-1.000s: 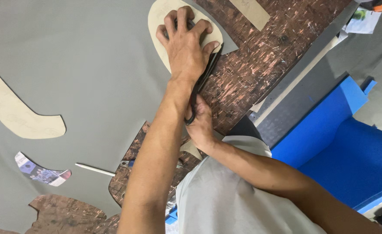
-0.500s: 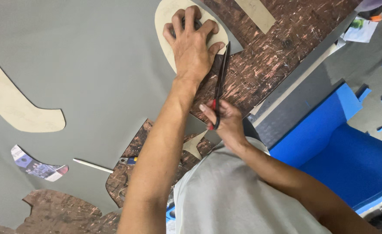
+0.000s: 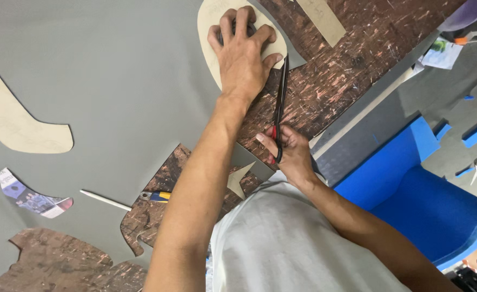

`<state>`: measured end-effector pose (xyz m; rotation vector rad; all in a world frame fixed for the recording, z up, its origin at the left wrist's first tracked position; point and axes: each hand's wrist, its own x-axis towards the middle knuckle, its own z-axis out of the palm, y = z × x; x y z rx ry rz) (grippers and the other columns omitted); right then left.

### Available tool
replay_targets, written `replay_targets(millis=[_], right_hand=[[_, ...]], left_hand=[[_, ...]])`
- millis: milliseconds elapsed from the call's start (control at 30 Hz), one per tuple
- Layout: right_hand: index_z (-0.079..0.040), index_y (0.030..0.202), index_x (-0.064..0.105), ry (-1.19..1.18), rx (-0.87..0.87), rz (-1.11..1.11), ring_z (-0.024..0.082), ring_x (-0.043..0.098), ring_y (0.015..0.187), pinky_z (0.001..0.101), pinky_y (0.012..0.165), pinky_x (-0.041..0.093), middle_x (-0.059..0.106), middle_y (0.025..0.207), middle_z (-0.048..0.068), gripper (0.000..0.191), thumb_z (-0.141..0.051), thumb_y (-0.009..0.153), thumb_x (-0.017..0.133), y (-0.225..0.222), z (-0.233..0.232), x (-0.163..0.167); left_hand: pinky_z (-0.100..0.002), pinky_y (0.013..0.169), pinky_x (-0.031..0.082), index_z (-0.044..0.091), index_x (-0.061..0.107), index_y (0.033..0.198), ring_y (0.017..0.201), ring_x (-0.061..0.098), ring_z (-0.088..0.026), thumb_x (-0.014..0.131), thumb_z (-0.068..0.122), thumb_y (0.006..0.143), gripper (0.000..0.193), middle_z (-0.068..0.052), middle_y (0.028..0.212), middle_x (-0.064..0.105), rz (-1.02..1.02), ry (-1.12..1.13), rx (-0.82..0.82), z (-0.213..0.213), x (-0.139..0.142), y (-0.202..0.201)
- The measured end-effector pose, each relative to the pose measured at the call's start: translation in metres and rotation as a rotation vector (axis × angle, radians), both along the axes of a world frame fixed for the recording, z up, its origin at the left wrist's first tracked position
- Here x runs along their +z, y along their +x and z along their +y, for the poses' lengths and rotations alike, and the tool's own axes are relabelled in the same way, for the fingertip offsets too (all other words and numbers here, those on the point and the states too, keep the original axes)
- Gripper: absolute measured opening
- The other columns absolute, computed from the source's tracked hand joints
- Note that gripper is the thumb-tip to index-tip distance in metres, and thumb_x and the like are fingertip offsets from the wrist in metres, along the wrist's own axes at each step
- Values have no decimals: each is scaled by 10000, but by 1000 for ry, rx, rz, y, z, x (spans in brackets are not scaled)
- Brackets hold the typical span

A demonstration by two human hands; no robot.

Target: The person uses shears to cut two oval-shaped pieces of light-colored fabric along pre-drawn outlines on a worktable. They hold the fabric steady with one hand while cutting with the other, then set the cut pieces aside.

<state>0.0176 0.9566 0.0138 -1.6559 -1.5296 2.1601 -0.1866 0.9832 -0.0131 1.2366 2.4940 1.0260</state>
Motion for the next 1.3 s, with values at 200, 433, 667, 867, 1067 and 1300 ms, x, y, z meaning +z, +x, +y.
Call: replay_targets(millis=[200, 433, 667, 867, 1067, 1300], right_hand=[[-45, 958, 634, -64, 3, 10, 47, 547, 529, 210, 471, 459, 685, 815, 10, 224, -170, 879, 802, 2, 12, 1], [-42, 963, 628, -71, 112, -50, 69, 534, 507, 228, 453, 447, 640, 770, 18, 248, -175, 877, 818, 15, 30, 3], [-42, 971, 639, -56, 267, -4, 52, 551, 527, 214, 478, 456, 660, 764, 5, 240, -177, 882, 816, 26, 64, 3], [-49, 952, 630, -116, 283, -7, 55, 532, 493, 220, 442, 430, 641, 733, -4, 237, -172, 864, 813, 31, 78, 5], [-54, 949, 623, -65, 398, -1, 40, 538, 527, 203, 472, 448, 631, 740, -22, 254, -180, 870, 830, 33, 103, 2], [-57, 939, 613, -87, 455, -63, 28, 547, 553, 211, 449, 454, 670, 751, -34, 253, -161, 848, 826, 37, 119, 0]], left_hand=[[-600, 1094, 256, 196, 749, 989, 1306, 392, -313, 938, 318, 667, 392, -51, 1270, 490, -16, -8, -13, 0, 1, 1], [-595, 1096, 256, 181, 744, 1010, 1328, 381, -341, 938, 305, 672, 409, -73, 1306, 499, -23, 8, 5, 3, 6, 3], [-595, 1094, 258, 172, 745, 970, 1310, 402, -312, 937, 285, 671, 373, -59, 1261, 518, -61, -26, 14, 5, 11, 5], [-580, 1098, 260, 174, 747, 959, 1308, 399, -313, 943, 264, 624, 399, -56, 1262, 521, -23, -17, 48, 9, 13, 8], [-551, 1109, 271, 162, 743, 938, 1322, 398, -312, 950, 245, 609, 398, -53, 1270, 525, -47, -22, 70, 9, 15, 10], [-548, 1113, 268, 150, 737, 928, 1326, 412, -318, 952, 222, 604, 396, -55, 1261, 524, -53, -7, 72, 10, 15, 10]])
